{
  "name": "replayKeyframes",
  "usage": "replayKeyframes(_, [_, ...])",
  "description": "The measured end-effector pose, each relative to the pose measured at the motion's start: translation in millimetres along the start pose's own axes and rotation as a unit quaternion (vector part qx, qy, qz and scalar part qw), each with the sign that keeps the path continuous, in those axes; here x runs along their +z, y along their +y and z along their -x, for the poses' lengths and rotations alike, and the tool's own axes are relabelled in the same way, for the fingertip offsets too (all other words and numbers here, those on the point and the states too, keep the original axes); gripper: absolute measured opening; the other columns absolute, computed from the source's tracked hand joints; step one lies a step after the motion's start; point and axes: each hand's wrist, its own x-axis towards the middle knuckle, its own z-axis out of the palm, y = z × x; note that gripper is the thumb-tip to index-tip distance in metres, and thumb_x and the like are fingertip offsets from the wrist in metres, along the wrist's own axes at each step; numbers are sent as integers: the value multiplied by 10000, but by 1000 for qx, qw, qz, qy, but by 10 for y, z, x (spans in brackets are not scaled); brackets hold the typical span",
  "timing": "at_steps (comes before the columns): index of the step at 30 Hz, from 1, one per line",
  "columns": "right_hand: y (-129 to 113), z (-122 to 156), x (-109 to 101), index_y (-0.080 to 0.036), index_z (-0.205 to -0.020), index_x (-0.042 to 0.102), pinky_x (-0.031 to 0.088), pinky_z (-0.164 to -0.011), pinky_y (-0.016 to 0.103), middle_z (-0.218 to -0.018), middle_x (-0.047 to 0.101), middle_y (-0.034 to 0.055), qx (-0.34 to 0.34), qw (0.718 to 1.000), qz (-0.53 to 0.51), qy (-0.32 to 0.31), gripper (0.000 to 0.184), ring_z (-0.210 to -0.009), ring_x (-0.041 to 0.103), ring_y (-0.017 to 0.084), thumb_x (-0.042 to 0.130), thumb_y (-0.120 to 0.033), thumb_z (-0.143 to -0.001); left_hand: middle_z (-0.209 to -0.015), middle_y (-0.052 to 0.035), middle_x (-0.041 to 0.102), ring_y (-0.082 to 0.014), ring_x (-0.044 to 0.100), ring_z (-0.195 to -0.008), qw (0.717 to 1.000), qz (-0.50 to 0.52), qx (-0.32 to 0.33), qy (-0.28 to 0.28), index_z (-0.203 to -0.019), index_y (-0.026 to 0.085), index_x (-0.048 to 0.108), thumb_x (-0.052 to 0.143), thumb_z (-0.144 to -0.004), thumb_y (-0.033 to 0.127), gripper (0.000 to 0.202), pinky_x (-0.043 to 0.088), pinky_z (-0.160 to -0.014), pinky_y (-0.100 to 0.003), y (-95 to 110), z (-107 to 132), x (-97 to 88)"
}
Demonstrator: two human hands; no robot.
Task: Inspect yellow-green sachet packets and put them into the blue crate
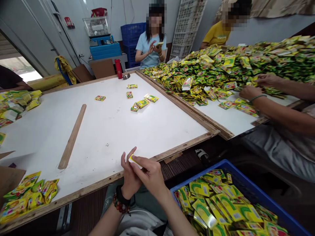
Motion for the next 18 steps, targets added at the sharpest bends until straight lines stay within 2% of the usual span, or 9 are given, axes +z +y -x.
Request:
replayKeyframes(3, [35, -59, -6, -170, -1146, 701, 587, -715, 329, -1017, 750, 84, 65, 998, 22, 15, 348, -767, 722, 227, 568, -356, -883, -1175, -149, 630, -260, 664, -975, 995, -36, -69, -57, -1348, 197, 260, 608, -803, 316, 657, 551, -799, -418, -13, 12, 6])
replayKeyframes(6, [68, -128, -88, -174, -1155, 693, 575, -813, 390, -1071, 731, 65, 85, 995, -9, -41, 363, -860, 719, 255, 538, -382, -901, -1080, -132, 660, -289, 669, -938, 991, -54, -89, -81, -1291, 188, 325, 634, -753, 394, 653, 550, -769, -435, -65, 9, 0])
replayKeyframes(9, [69, -155, -104, -188, -1176, 683, 541, -892, 395, -1138, 708, 70, 52, 993, -32, -106, 365, -1005, 685, 272, 555, -385, -897, -1139, -147, 637, -292, 658, -984, 992, -34, -94, -77, -1274, 186, 338, 619, -756, 395, 626, 550, -793, -440, -82, -23, -13])
replayKeyframes(12, [54, -127, -17, -190, -1296, 594, 562, -803, 334, -1106, 725, 90, -1, 993, 4, -120, 434, -903, 705, 236, 570, -343, -890, -1117, -128, 642, -249, 661, -977, 991, 11, -101, -89, -1241, 195, 377, 570, -806, 313, 491, 558, -807, -398, 11, -65, -16])
replayKeyframes(14, [71, -56, -6, -204, -1307, 585, 566, -726, 296, -979, 756, 77, -28, 993, 30, -107, 411, -783, 709, 205, 516, -303, -915, -1119, -112, 639, -220, 656, -985, 990, 33, -92, -98, -1243, 208, 400, 543, -831, 253, 438, 558, -831, -374, 96, -78, -53])
replayKeyframes(16, [153, 85, -144, -236, -1280, 614, 567, -674, 278, -905, 760, 62, -41, 995, 48, -78, 381, -718, 706, 195, 490, -295, -924, -1243, -130, 584, -240, 609, -1104, 991, 28, -57, -114, -1310, 218, 386, 614, -802, 291, 562, 542, -900, -393, 98, -85, -202])
replayKeyframes(18, [322, 294, -472, -272, -1257, 633, 575, -650, 279, -925, 759, 63, -30, 997, 67, -23, 375, -717, 712, 211, 538, -327, -899, -1409, -152, 457, -293, 482, -1277, 991, -17, -15, -130, -1398, 220, 334, 711, -724, 409, 795, 490, -995, -441, -75, -119, -536])
